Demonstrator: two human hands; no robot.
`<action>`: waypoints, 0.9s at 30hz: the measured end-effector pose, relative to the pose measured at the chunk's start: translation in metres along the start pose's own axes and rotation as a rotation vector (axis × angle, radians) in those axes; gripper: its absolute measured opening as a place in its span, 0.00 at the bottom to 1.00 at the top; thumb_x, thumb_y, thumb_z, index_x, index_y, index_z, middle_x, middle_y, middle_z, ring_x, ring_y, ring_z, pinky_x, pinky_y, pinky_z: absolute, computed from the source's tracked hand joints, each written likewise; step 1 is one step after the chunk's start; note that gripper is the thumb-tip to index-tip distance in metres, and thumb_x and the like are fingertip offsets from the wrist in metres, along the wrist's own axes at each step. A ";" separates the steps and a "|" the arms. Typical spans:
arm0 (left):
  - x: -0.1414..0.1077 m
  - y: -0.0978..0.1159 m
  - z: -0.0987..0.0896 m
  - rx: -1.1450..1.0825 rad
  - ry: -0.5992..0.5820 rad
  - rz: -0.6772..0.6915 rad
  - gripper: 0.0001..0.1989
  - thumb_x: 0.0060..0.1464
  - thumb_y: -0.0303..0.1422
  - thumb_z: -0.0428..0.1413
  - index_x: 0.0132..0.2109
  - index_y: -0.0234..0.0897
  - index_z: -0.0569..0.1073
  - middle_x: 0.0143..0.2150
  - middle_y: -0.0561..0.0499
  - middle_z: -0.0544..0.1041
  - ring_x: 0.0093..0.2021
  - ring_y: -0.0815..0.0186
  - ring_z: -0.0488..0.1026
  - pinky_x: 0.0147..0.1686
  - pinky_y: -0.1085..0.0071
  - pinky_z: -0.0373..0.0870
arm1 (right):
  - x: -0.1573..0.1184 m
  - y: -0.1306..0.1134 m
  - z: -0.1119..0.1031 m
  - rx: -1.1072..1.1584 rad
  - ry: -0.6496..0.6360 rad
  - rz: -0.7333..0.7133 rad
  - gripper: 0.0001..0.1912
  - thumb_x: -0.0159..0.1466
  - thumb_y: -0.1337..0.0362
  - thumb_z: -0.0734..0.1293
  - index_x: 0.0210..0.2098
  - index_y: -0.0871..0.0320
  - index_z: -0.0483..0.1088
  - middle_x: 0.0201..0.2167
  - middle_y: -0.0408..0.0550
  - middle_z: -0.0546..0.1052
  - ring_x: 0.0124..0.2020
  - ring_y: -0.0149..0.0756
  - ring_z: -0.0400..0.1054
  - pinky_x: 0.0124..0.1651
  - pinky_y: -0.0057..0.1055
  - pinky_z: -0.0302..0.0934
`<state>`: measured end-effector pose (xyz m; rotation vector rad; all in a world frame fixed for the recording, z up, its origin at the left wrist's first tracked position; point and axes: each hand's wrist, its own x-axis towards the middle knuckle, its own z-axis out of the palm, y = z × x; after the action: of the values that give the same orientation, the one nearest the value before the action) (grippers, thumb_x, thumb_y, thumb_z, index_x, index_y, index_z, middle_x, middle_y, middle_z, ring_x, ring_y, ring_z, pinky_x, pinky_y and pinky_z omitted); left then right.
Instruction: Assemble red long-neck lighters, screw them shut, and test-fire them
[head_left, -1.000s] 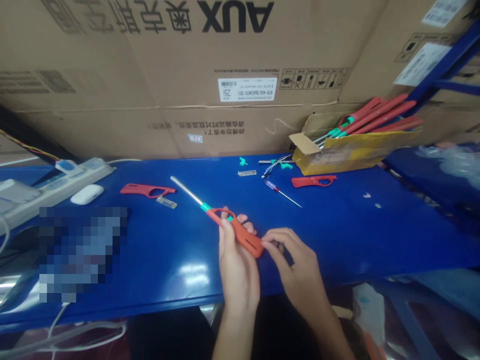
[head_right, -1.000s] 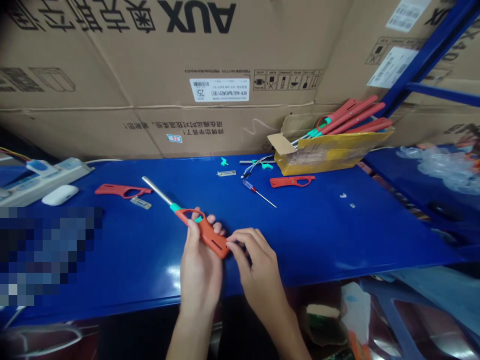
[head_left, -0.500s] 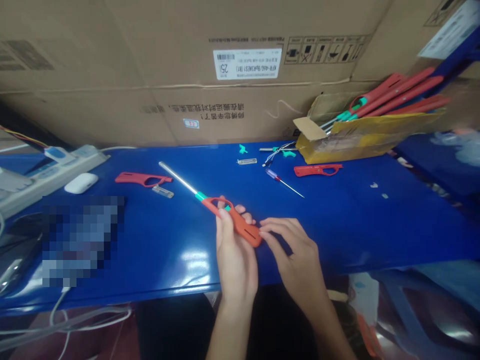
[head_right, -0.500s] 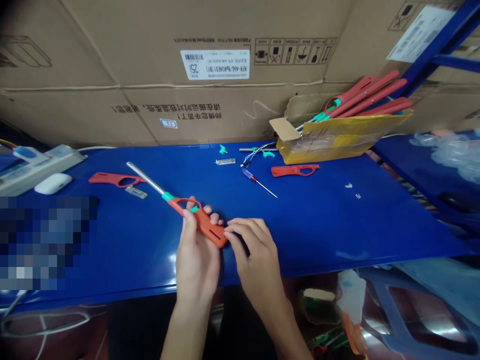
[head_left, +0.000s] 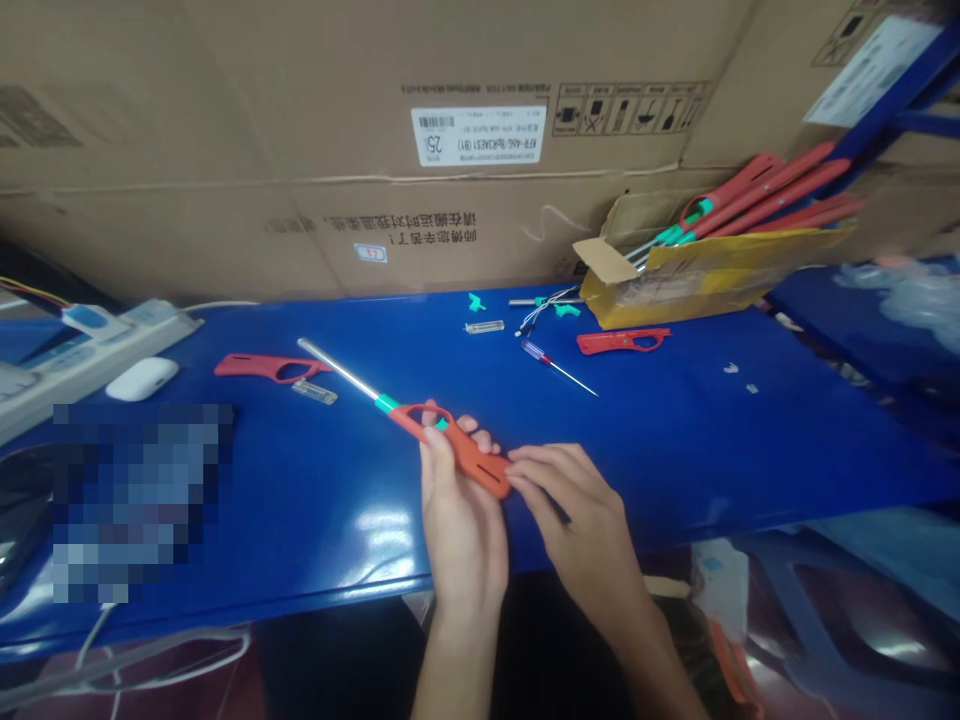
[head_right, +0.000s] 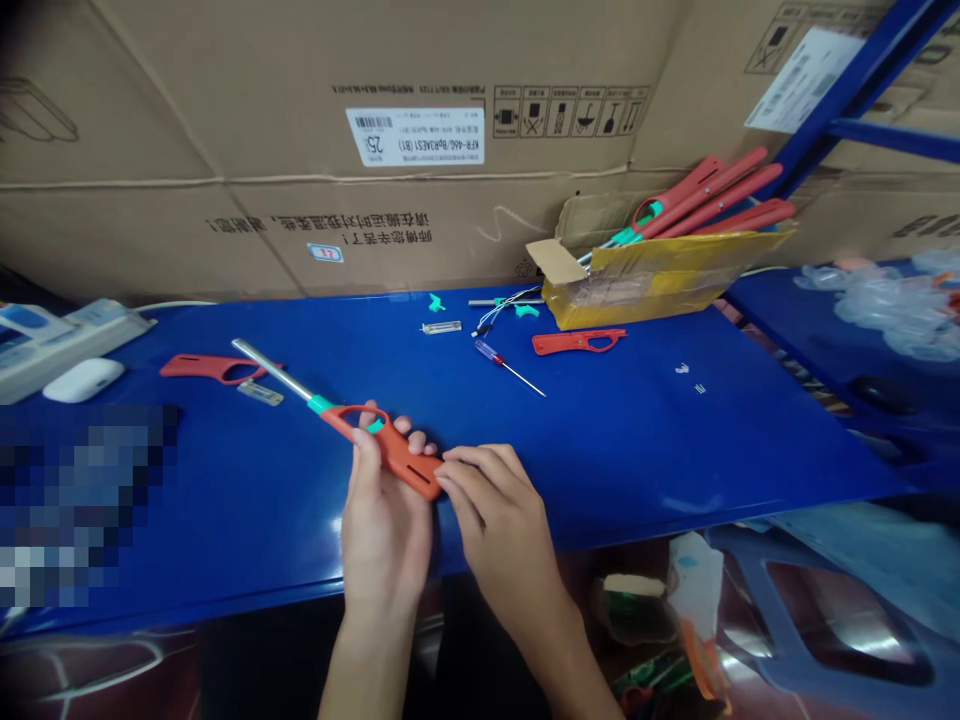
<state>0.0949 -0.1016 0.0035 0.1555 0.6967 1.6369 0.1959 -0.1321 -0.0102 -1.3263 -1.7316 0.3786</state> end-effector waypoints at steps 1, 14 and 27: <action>0.000 0.000 0.000 -0.003 0.001 -0.002 0.13 0.64 0.41 0.59 0.52 0.44 0.74 0.42 0.52 0.70 0.36 0.71 0.69 0.40 0.74 0.71 | -0.001 0.000 0.001 -0.002 -0.009 -0.005 0.12 0.71 0.71 0.63 0.43 0.54 0.78 0.45 0.48 0.81 0.48 0.39 0.73 0.52 0.38 0.70; -0.003 0.005 -0.002 -0.099 -0.031 -0.063 0.12 0.69 0.40 0.52 0.51 0.39 0.74 0.41 0.51 0.68 0.38 0.69 0.69 0.44 0.72 0.72 | -0.006 0.000 0.006 -0.107 0.012 -0.106 0.10 0.69 0.65 0.68 0.49 0.57 0.76 0.48 0.48 0.82 0.47 0.39 0.75 0.51 0.38 0.71; -0.009 0.002 -0.004 -0.084 -0.092 -0.003 0.16 0.68 0.42 0.53 0.53 0.35 0.76 0.38 0.51 0.67 0.39 0.68 0.69 0.48 0.70 0.72 | 0.000 -0.005 0.002 0.036 0.054 -0.044 0.10 0.65 0.66 0.72 0.47 0.54 0.79 0.46 0.45 0.83 0.48 0.37 0.75 0.53 0.35 0.71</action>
<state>0.0933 -0.1115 0.0032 0.1683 0.5568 1.6424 0.1909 -0.1333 -0.0075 -1.2594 -1.6989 0.3441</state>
